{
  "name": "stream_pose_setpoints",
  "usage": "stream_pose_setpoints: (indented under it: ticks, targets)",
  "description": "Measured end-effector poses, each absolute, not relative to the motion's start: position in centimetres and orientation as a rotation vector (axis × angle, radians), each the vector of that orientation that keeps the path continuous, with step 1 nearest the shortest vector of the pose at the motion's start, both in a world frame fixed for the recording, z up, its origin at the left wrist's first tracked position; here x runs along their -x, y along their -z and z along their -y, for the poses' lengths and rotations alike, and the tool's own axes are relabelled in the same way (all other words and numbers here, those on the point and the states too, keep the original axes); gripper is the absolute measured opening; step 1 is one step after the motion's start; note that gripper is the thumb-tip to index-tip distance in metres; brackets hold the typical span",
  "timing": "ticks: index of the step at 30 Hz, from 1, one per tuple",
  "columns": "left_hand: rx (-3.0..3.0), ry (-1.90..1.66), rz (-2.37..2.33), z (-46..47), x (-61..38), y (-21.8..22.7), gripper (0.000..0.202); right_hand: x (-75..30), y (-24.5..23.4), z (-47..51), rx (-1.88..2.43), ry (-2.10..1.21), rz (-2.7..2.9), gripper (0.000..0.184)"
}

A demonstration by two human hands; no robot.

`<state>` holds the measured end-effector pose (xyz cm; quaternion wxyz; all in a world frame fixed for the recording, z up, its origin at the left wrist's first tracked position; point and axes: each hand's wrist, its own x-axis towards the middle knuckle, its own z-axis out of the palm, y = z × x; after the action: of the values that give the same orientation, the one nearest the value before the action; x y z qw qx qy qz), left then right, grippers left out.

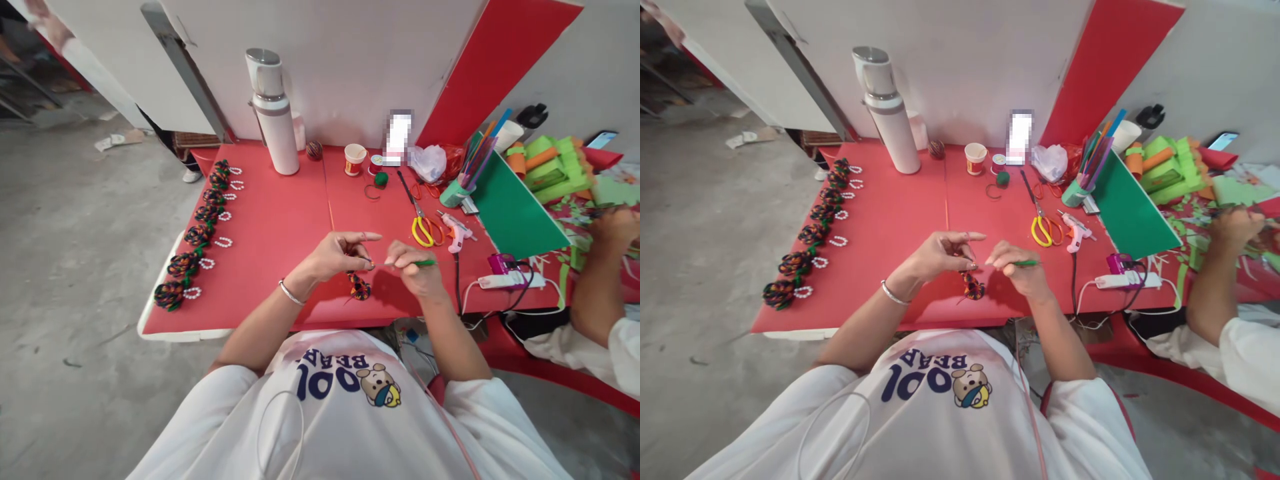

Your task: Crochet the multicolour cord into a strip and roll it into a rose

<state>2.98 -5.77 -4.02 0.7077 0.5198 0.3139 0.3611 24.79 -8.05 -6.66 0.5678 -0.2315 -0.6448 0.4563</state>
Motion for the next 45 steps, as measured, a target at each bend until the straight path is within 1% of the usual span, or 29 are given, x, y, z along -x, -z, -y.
stream_pose_setpoints:
  ticks: [3,7,10,15,22,36,45]
  targets:
    - [-1.14,-0.874,-0.732,6.3,-4.3,4.6,0.077,-22.4,9.2,8.8,0.725,-0.969,1.266,0.032]
    - [-1.148,-0.923,-0.777,6.8,-5.0,5.0,0.077,-21.4,10.4,9.3,0.815,-0.826,1.245,0.032]
    - [-1.168,-0.941,-0.8,6.6,-4.4,5.2,0.075,-22.6,10.0,9.0,0.832,-0.818,1.372,0.031]
    - [-1.173,-0.873,-0.754,5.9,-3.5,5.2,0.075,-25.0,8.2,8.3,0.809,-0.745,1.547,0.019]
    - [-1.191,-0.862,-0.769,5.7,-3.3,4.8,0.069,-26.4,6.4,8.1,0.784,-0.774,1.732,0.014]
    - [-1.201,-0.916,-0.828,5.5,-3.5,5.1,0.068,-26.7,6.2,8.2,0.842,-0.734,1.771,0.012]
    - [-1.201,-0.948,-0.84,5.6,-3.8,4.7,0.068,-26.1,6.0,8.6,0.844,-0.582,1.801,0.009]
